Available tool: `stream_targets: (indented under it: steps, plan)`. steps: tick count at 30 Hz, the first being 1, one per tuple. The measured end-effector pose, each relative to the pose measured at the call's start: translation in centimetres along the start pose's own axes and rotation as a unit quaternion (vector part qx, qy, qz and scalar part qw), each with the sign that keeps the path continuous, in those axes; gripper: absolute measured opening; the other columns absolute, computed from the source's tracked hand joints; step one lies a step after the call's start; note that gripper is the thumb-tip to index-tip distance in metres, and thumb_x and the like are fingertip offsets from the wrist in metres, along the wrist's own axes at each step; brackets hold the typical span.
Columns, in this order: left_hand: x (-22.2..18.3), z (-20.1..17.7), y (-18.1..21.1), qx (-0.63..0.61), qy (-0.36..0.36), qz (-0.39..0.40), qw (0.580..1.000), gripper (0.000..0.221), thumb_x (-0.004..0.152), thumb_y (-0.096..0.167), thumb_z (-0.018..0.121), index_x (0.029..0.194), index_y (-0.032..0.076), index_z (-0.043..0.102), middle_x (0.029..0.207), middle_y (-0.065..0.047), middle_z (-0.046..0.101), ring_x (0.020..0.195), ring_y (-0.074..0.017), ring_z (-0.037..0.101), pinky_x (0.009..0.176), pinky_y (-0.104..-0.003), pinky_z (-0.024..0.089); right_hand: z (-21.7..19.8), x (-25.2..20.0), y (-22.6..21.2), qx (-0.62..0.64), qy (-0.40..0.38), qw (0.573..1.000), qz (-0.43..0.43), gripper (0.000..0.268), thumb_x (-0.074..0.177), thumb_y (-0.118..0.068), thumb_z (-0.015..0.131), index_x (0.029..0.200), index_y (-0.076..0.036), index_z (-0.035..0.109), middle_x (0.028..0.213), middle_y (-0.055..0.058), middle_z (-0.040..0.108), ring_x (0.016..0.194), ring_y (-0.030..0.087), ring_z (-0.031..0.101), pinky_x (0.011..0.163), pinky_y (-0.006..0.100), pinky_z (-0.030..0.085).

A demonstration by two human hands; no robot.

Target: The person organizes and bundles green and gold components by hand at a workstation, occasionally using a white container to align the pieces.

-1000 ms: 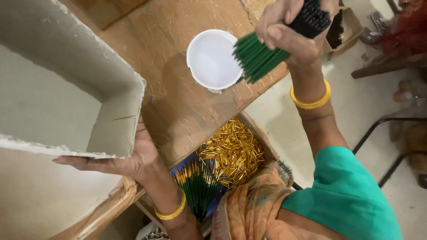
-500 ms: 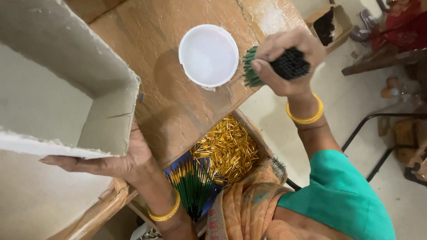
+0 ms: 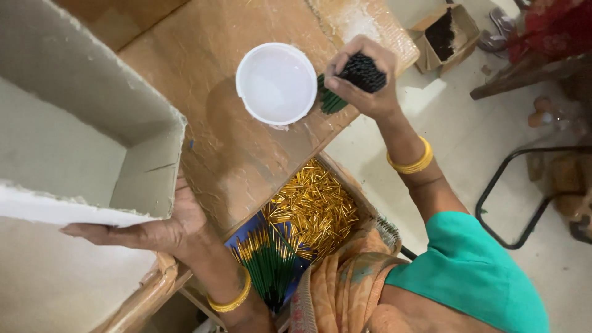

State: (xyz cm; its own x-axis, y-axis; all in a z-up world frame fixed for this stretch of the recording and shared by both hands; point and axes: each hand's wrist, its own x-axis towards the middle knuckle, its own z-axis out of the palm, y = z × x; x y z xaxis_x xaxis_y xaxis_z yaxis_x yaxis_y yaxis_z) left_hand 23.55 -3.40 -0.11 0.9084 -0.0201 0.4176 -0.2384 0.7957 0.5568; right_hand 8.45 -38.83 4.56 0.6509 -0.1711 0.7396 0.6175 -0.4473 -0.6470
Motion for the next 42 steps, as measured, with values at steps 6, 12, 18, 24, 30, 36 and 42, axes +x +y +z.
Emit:
stream_targets:
  steps: [6,12,18,24,30,36,42]
  plan:
    - [1.3,3.2,1.4,-0.132,0.106,-0.125,0.978,0.077,0.094,0.06,0.067,0.156,0.025,0.039,0.152,-0.006,0.047,0.129,-0.0259,0.059,0.098,-0.055,0.062,0.2,0.4,-1.5,0.042,0.021,0.994,0.094,0.022,0.099,0.006,0.079,0.102,-0.002,0.059,0.091,0.007,0.067,0.085,0.015,0.072,0.077,0.027,0.063]
    - [1.4,3.9,1.0,-0.112,0.095,-0.122,0.982,0.084,0.09,0.06,0.067,0.158,0.02,0.037,0.152,-0.011,0.048,0.135,-0.0282,0.059,0.103,-0.057,0.059,0.9,0.2,-1.1,-0.012,0.046,0.996,0.076,0.02,0.097,0.004,0.08,0.105,0.001,0.062,0.093,0.008,0.067,0.085,0.017,0.072,0.072,0.027,0.063]
    - [0.7,1.0,-0.1,-0.139,0.07,-0.101,0.983,0.078,0.094,0.057,0.068,0.155,0.02,0.037,0.153,-0.012,0.043,0.14,-0.0283,0.054,0.106,-0.059,0.054,0.9,-0.4,-0.1,-0.034,0.063,0.997,0.012,0.023,0.097,0.001,0.082,0.104,0.003,0.06,0.087,0.008,0.067,0.075,0.014,0.07,0.069,0.027,0.062]
    - [0.4,0.0,-0.7,-0.158,0.087,-0.089,0.98,0.078,0.09,0.055,0.074,0.155,0.025,0.041,0.162,-0.004,0.042,0.15,-0.0235,0.044,0.122,-0.051,0.046,0.1,-0.6,-0.8,0.005,0.033,0.999,0.034,0.022,0.102,-0.001,0.08,0.108,0.002,0.058,0.091,0.008,0.068,0.081,0.015,0.073,0.074,0.028,0.066]
    - [0.1,-2.2,-2.0,-0.187,0.078,-0.056,0.978,0.044,0.106,0.043,0.072,0.14,0.017,0.06,0.136,-0.001,0.061,0.119,-0.0103,0.058,0.106,-0.034,0.056,0.6,-0.7,0.1,-0.064,0.017,0.998,-0.01,0.025,0.096,0.002,0.083,0.102,0.001,0.059,0.088,0.01,0.067,0.077,0.017,0.071,0.068,0.029,0.062]
    - [0.6,-0.7,-1.3,-0.216,0.079,-0.09,0.969,0.038,0.105,0.037,0.068,0.137,0.017,0.064,0.116,0.006,0.069,0.093,-0.0037,0.064,0.089,-0.025,0.062,0.2,0.1,-0.8,0.021,0.098,0.995,0.032,0.024,0.101,0.001,0.082,0.104,-0.002,0.058,0.092,0.005,0.066,0.081,0.016,0.073,0.07,0.028,0.066]
    - [0.3,-1.7,-1.8,-0.204,0.099,-0.061,0.972,0.043,0.105,0.037,0.071,0.141,0.017,0.06,0.124,0.007,0.067,0.1,-0.0024,0.063,0.096,-0.022,0.059,-0.2,-0.8,1.1,-0.031,0.045,0.997,-0.045,0.016,0.098,0.006,0.077,0.101,0.001,0.062,0.085,0.009,0.067,0.074,0.018,0.072,0.06,0.027,0.064]
